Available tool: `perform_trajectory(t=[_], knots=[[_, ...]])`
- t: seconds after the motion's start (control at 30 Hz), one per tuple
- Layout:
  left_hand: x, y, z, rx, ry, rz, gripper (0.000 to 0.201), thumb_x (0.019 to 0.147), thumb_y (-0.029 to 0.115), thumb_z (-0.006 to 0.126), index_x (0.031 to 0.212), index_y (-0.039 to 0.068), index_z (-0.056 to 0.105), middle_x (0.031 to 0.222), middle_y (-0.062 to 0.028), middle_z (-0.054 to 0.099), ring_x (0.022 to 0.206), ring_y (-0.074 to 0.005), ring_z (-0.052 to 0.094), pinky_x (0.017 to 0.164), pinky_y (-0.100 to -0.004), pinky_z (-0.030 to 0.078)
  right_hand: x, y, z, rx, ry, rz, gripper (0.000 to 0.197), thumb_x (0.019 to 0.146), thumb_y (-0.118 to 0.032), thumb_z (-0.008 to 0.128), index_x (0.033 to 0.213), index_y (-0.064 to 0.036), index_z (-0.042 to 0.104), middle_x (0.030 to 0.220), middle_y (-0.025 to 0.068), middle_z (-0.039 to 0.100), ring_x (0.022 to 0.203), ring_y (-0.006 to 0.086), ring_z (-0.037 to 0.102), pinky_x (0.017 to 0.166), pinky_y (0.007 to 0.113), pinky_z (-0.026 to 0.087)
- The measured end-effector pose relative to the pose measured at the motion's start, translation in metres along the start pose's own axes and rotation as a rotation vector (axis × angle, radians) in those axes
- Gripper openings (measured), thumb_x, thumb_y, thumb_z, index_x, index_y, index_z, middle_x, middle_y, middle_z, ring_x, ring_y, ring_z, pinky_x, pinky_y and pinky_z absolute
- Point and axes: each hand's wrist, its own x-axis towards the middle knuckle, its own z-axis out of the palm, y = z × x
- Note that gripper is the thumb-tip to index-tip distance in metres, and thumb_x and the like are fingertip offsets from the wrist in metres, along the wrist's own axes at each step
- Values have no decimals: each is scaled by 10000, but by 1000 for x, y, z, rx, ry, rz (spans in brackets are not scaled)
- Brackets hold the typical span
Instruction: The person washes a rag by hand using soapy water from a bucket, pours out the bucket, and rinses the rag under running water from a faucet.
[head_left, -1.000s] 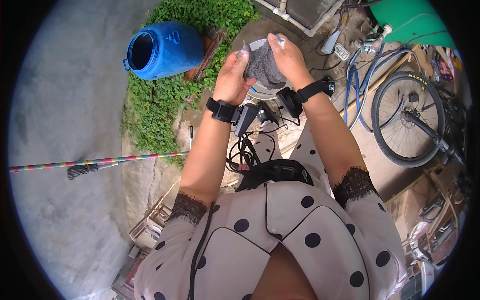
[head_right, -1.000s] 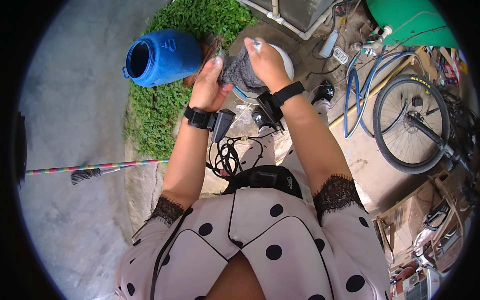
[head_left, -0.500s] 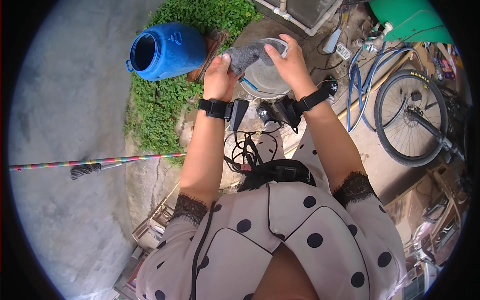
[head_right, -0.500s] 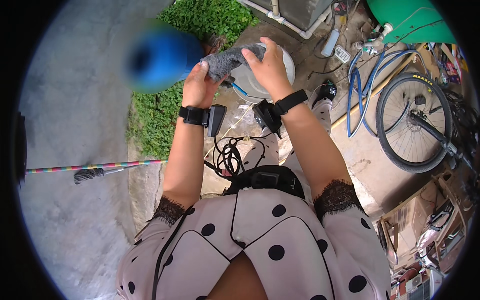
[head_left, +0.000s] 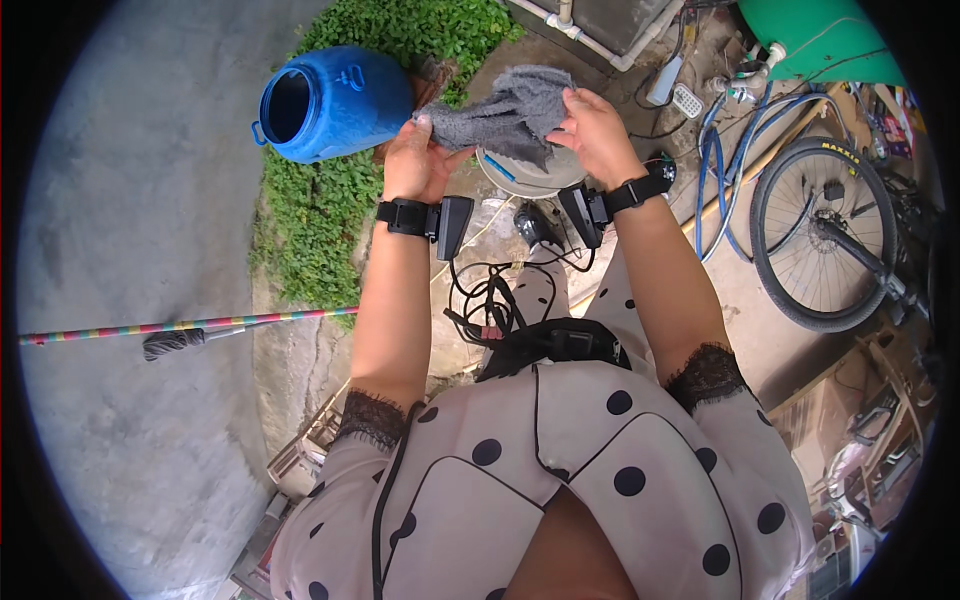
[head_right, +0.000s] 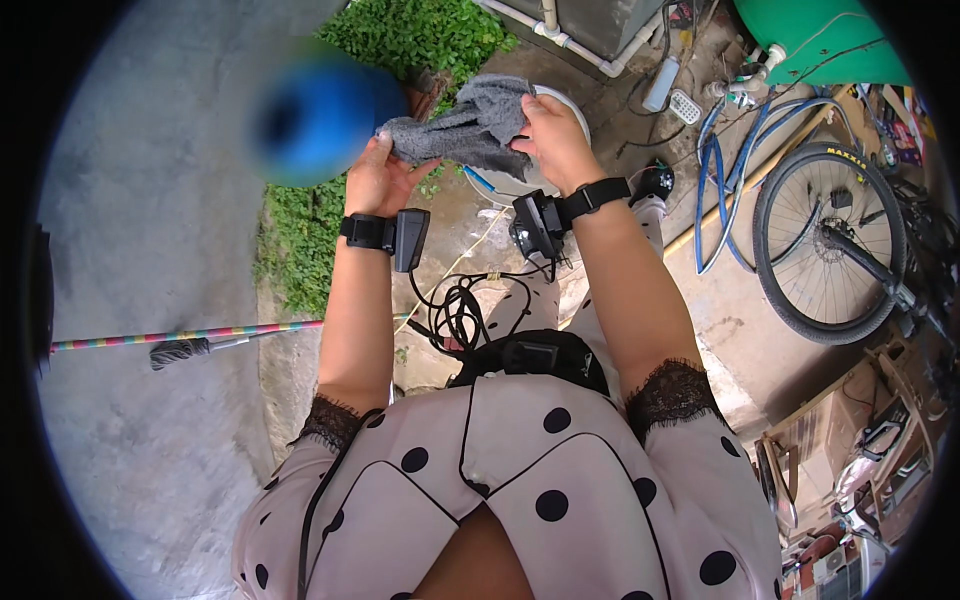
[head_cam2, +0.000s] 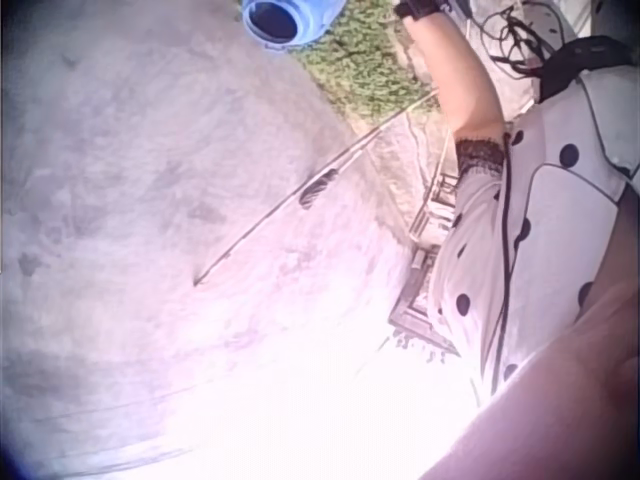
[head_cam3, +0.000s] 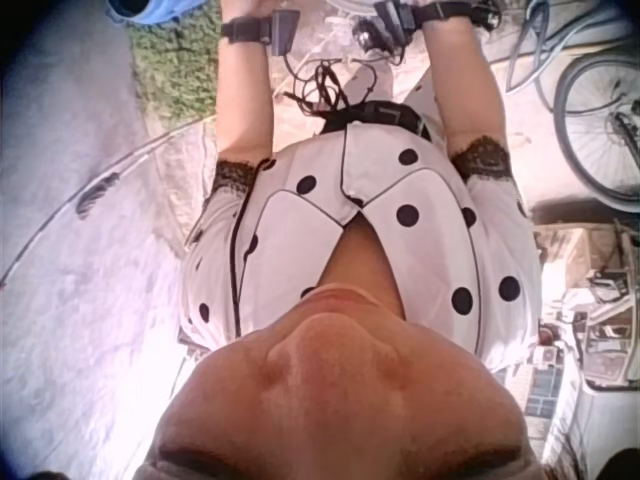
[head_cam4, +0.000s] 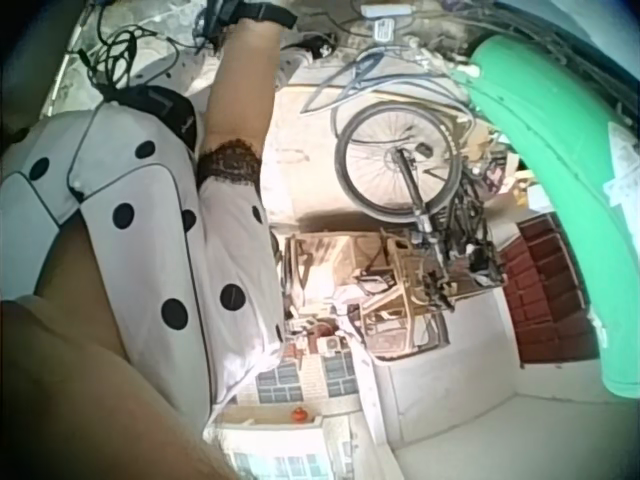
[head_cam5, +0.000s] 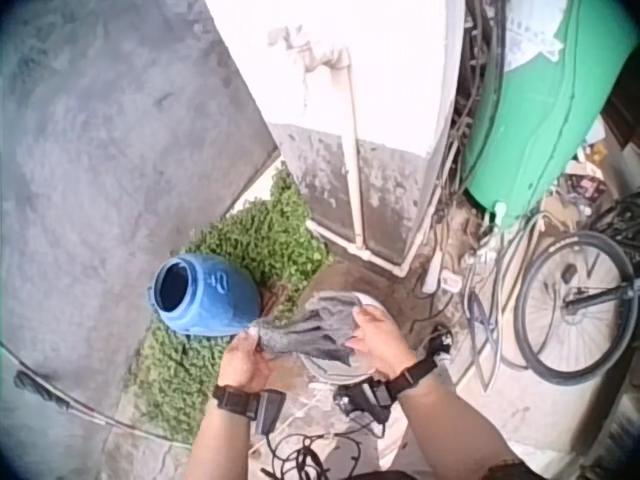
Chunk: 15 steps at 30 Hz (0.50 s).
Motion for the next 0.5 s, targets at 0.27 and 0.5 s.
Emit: perform_trajectory(t=[0.27,0.5], knots=[[21,19,-27,-53,203,83,215,923,182,431,1085,45,462,1096,-119,517,1030,-290,513,861,-505,434,9,-21,-18,-708,47,-592,703,698,-412,732,1244,-79,441,1039,100,548,940,198,529,772,336,437],[32,38,-46,-70,124,174,238,847,-9,487,1070,65,446,1018,-97,518,941,-258,529,814,-471,447,9,-27,-30,-1635,-167,-573,506,650,-231,734,1114,-112,570,912,169,558,887,303,569,776,372,455]])
